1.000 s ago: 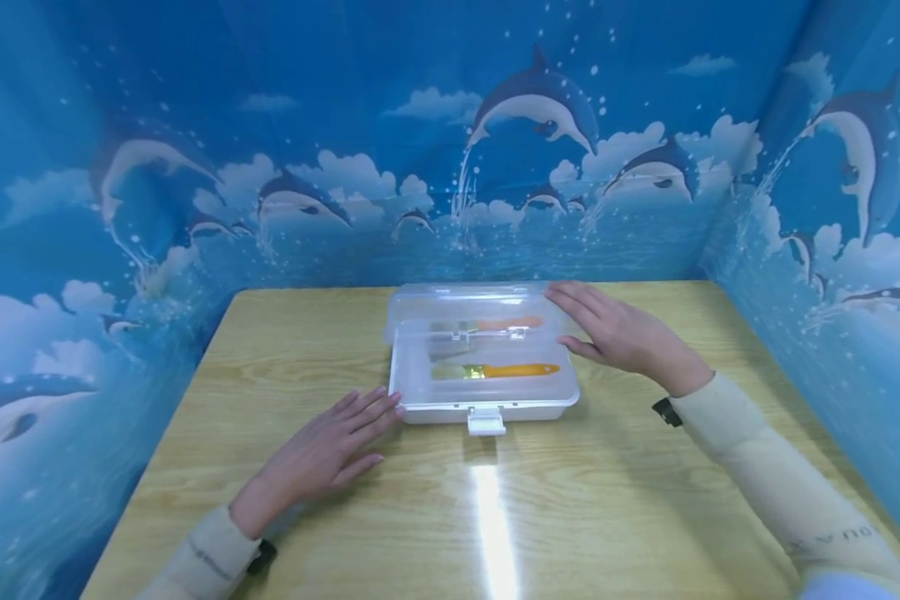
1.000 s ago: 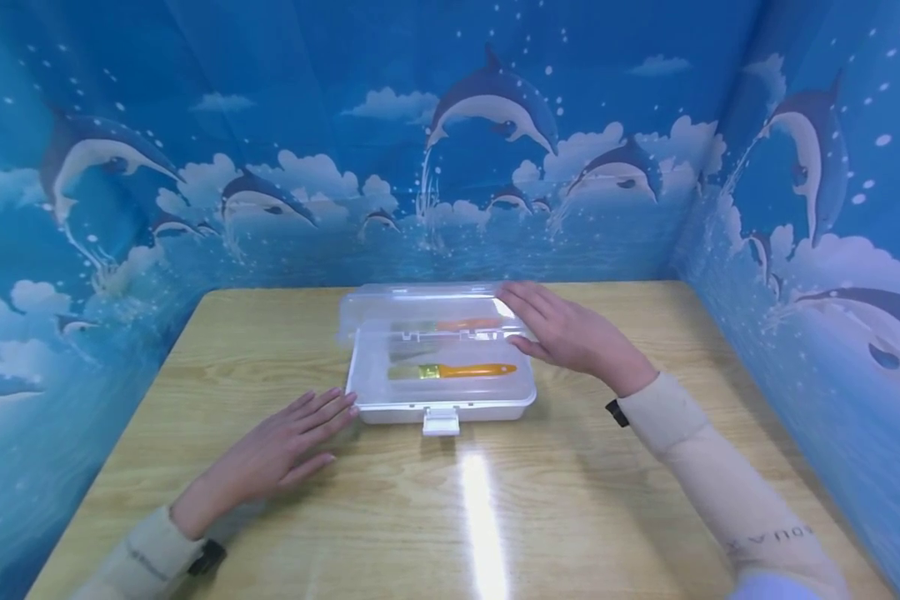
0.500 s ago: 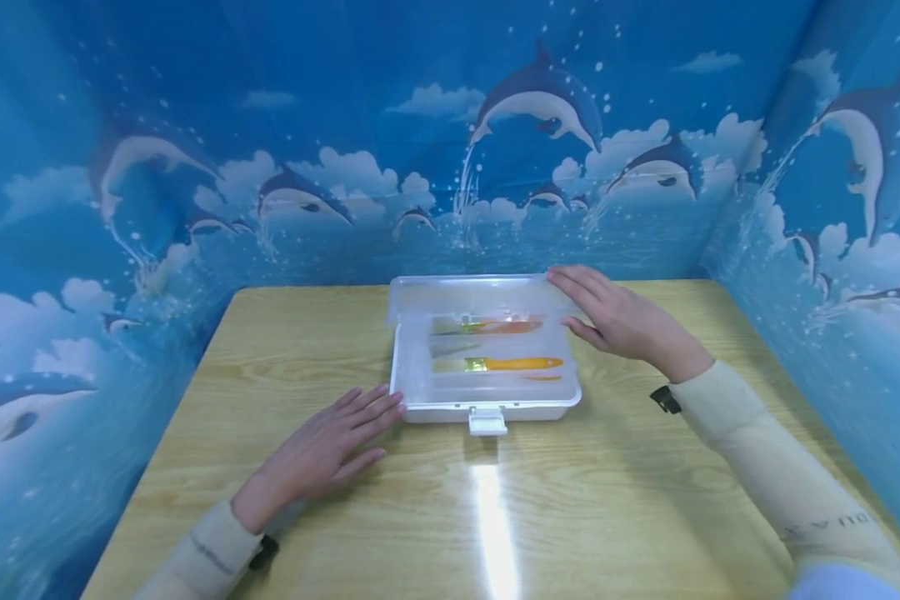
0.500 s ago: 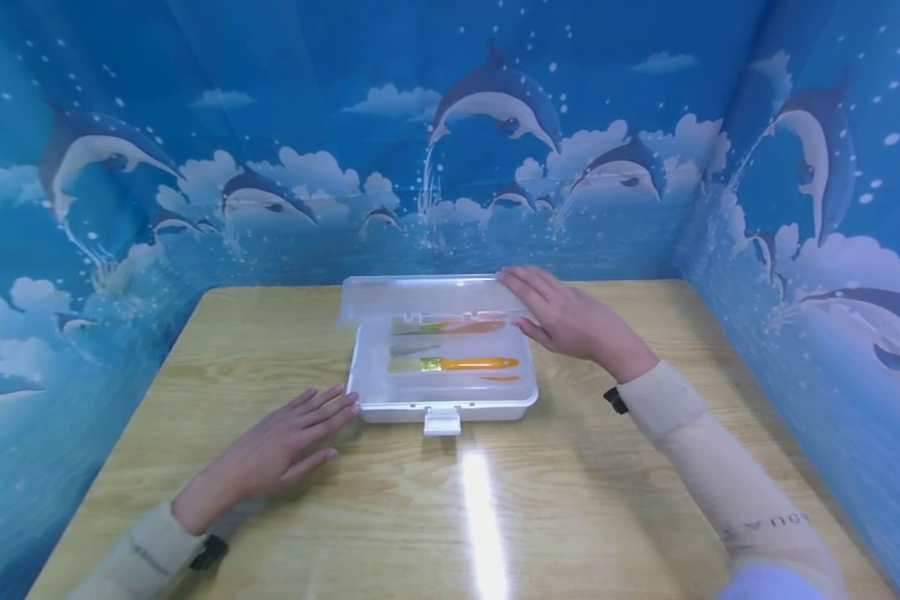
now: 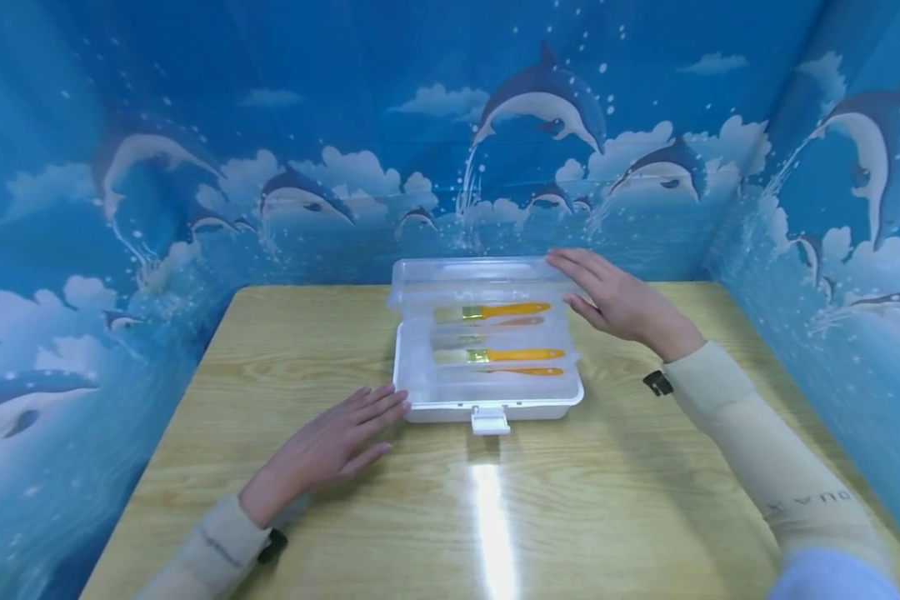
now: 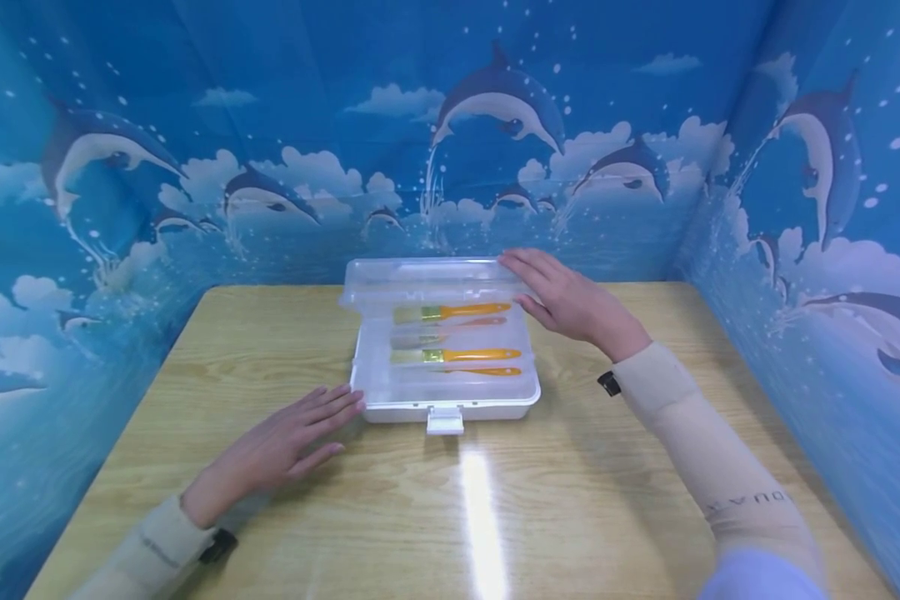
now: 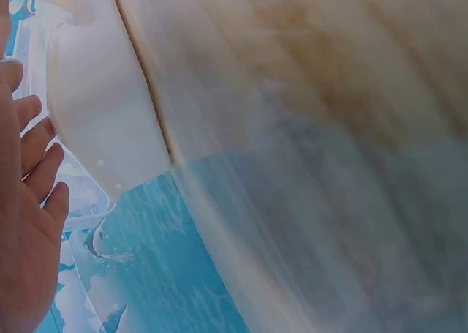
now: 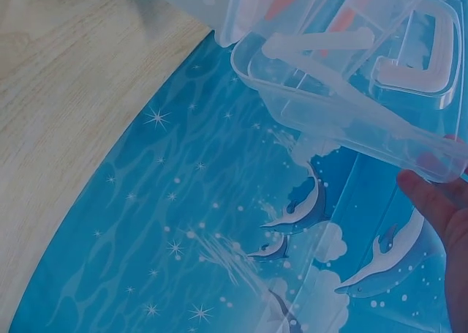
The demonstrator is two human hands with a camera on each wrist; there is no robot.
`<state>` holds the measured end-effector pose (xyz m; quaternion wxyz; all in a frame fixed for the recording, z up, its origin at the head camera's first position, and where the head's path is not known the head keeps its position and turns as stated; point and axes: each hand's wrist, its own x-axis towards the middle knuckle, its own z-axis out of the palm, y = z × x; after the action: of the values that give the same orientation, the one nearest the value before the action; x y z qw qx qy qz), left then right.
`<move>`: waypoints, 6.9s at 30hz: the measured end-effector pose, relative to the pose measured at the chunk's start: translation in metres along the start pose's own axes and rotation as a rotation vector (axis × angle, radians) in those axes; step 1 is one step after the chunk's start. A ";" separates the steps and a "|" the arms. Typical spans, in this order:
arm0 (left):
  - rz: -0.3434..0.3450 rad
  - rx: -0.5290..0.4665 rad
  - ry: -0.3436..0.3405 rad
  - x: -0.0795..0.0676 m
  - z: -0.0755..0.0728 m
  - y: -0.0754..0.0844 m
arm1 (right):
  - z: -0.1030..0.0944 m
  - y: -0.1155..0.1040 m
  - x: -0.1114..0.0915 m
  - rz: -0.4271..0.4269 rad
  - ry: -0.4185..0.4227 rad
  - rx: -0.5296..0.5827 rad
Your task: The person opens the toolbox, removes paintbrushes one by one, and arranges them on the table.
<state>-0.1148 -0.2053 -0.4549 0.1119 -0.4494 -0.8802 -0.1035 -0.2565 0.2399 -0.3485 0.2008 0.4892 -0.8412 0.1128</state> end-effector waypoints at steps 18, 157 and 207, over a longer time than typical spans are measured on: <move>-0.016 0.025 -0.045 0.004 0.001 0.001 | 0.005 0.021 0.012 0.084 0.059 0.084; -0.121 -0.112 0.005 0.003 0.003 0.008 | 0.099 0.088 0.045 0.972 -0.005 0.567; -0.089 -0.045 -0.034 -0.003 0.001 0.008 | 0.099 0.059 0.011 0.830 -0.218 0.463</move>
<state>-0.1069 -0.2027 -0.4562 0.0820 -0.4139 -0.8986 -0.1203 -0.3353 0.2224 -0.4314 -0.0646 0.1533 -0.9341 0.3158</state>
